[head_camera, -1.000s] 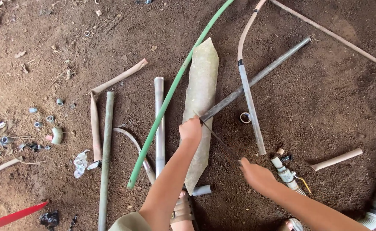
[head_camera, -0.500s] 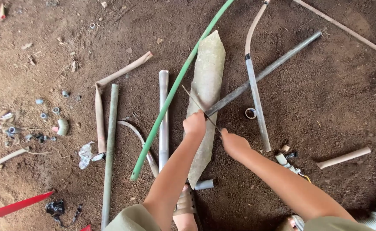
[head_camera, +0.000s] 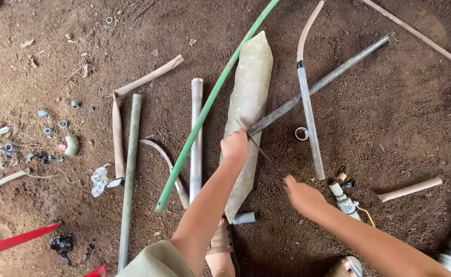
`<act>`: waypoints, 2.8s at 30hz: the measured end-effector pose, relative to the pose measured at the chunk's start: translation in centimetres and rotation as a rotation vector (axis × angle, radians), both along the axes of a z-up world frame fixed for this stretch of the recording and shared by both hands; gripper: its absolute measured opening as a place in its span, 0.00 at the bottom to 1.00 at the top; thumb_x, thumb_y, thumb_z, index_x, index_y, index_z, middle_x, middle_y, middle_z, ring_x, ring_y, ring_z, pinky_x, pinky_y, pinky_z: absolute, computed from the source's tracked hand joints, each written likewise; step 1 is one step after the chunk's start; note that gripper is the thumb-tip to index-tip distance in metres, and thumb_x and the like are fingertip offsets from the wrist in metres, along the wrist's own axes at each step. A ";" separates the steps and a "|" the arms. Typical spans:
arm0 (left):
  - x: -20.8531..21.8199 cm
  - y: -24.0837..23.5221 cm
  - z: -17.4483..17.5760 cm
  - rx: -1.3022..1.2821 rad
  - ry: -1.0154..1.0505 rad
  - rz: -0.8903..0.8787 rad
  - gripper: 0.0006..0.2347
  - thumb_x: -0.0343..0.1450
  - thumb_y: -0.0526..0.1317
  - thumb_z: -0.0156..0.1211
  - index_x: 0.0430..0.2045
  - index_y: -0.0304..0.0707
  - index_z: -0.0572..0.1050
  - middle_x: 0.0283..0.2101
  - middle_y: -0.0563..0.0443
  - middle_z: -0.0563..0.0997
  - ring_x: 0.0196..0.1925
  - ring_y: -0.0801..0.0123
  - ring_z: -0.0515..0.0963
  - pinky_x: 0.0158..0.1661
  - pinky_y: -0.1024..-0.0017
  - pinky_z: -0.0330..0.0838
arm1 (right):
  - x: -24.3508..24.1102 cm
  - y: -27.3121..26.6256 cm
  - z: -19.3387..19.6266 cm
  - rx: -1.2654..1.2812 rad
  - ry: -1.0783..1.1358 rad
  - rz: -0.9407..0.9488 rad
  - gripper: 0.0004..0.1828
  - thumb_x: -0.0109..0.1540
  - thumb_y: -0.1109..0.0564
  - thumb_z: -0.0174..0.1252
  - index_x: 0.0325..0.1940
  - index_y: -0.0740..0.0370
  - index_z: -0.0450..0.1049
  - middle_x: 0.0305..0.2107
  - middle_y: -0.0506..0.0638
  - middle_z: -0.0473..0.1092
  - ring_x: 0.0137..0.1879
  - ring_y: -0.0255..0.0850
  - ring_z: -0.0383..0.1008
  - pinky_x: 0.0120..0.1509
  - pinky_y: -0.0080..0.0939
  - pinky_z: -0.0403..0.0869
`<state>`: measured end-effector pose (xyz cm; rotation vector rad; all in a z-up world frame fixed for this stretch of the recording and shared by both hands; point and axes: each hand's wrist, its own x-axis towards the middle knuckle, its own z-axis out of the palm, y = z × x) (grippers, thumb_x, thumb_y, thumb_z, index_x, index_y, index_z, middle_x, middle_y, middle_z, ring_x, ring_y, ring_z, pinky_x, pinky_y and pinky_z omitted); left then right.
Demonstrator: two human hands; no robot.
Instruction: The person uses a hacksaw to cut a metal pipe resting on a large stone. After cutting, they pick up and inspect a flexible hose and a metal pipe, then place them back on the ground among other scattered pipes and fittings.
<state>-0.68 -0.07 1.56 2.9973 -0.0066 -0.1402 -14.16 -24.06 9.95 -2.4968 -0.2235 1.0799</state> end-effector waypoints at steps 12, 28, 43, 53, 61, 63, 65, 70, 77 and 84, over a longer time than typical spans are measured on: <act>0.6 0.2 -2.0 0.011 0.094 0.012 0.07 0.77 0.35 0.54 0.46 0.42 0.79 0.31 0.53 0.83 0.38 0.58 0.89 0.43 0.52 0.82 | 3.6 1.9 1.5 0.146 -0.013 -0.090 0.24 0.73 0.54 0.39 0.69 0.73 0.63 0.19 0.52 0.71 0.18 0.39 0.67 0.28 0.41 0.68; 0.1 0.3 -0.5 0.066 0.047 -0.025 0.04 0.78 0.35 0.55 0.39 0.43 0.78 0.28 0.54 0.82 0.33 0.62 0.88 0.40 0.56 0.84 | 3.7 1.4 2.0 0.020 -0.086 0.072 0.23 0.75 0.57 0.39 0.70 0.73 0.64 0.26 0.58 0.78 0.20 0.39 0.73 0.25 0.40 0.73; 0.5 0.7 -1.7 0.033 0.125 0.017 0.11 0.78 0.48 0.60 0.44 0.43 0.76 0.35 0.51 0.84 0.42 0.54 0.89 0.44 0.50 0.83 | -3.0 -4.0 -4.5 -0.059 -0.227 0.153 0.20 0.74 0.59 0.44 0.68 0.73 0.64 0.20 0.54 0.74 0.20 0.42 0.73 0.26 0.38 0.68; 0.2 0.7 -1.2 0.091 0.056 -0.033 0.04 0.79 0.39 0.56 0.40 0.41 0.77 0.31 0.53 0.83 0.36 0.59 0.89 0.41 0.56 0.85 | 7.0 5.8 0.4 0.078 -0.142 0.043 0.28 0.71 0.61 0.40 0.75 0.76 0.59 0.33 0.65 0.79 0.27 0.46 0.78 0.29 0.45 0.75; 0.2 0.9 -1.9 0.039 0.063 -0.026 0.04 0.77 0.38 0.56 0.41 0.41 0.77 0.30 0.52 0.83 0.35 0.57 0.89 0.40 0.53 0.84 | 0.2 -0.1 -3.8 0.102 -0.083 -0.040 0.27 0.72 0.58 0.39 0.72 0.77 0.60 0.25 0.62 0.76 0.26 0.49 0.76 0.33 0.49 0.73; -0.3 0.8 -0.4 0.061 0.038 -0.048 0.04 0.78 0.36 0.55 0.39 0.42 0.78 0.29 0.53 0.83 0.34 0.60 0.89 0.40 0.55 0.84 | -3.4 -3.2 -5.3 -0.056 -0.185 0.140 0.20 0.75 0.57 0.41 0.67 0.72 0.63 0.21 0.56 0.73 0.23 0.44 0.74 0.31 0.41 0.70; -0.1 0.9 -0.7 0.053 0.040 -0.035 0.04 0.78 0.37 0.55 0.39 0.42 0.78 0.29 0.53 0.83 0.33 0.60 0.89 0.40 0.55 0.85 | -1.8 -2.0 -2.7 -0.037 -0.167 0.104 0.19 0.75 0.56 0.42 0.65 0.71 0.64 0.19 0.55 0.73 0.21 0.43 0.72 0.29 0.41 0.69; 0.3 0.9 -2.1 0.054 0.029 -0.027 0.05 0.78 0.37 0.53 0.40 0.42 0.77 0.30 0.52 0.84 0.36 0.56 0.89 0.39 0.53 0.84 | 4.5 3.3 -0.4 0.077 -0.107 0.050 0.22 0.72 0.59 0.40 0.67 0.73 0.63 0.24 0.58 0.76 0.25 0.47 0.76 0.32 0.47 0.74; -0.2 0.7 -1.1 0.076 0.008 -0.006 0.05 0.78 0.37 0.54 0.41 0.44 0.78 0.29 0.55 0.83 0.35 0.58 0.89 0.39 0.53 0.84 | 4.4 4.4 0.3 0.122 -0.115 0.019 0.27 0.71 0.59 0.38 0.72 0.77 0.61 0.35 0.69 0.78 0.37 0.58 0.81 0.41 0.58 0.76; -0.9 0.4 0.7 0.059 0.018 -0.022 0.06 0.77 0.36 0.53 0.42 0.45 0.77 0.31 0.56 0.83 0.35 0.59 0.89 0.40 0.55 0.84 | -5.6 -5.4 -4.2 -0.453 -0.492 0.693 0.19 0.73 0.57 0.51 0.66 0.69 0.66 0.25 0.46 0.71 0.24 0.35 0.73 0.35 0.35 0.68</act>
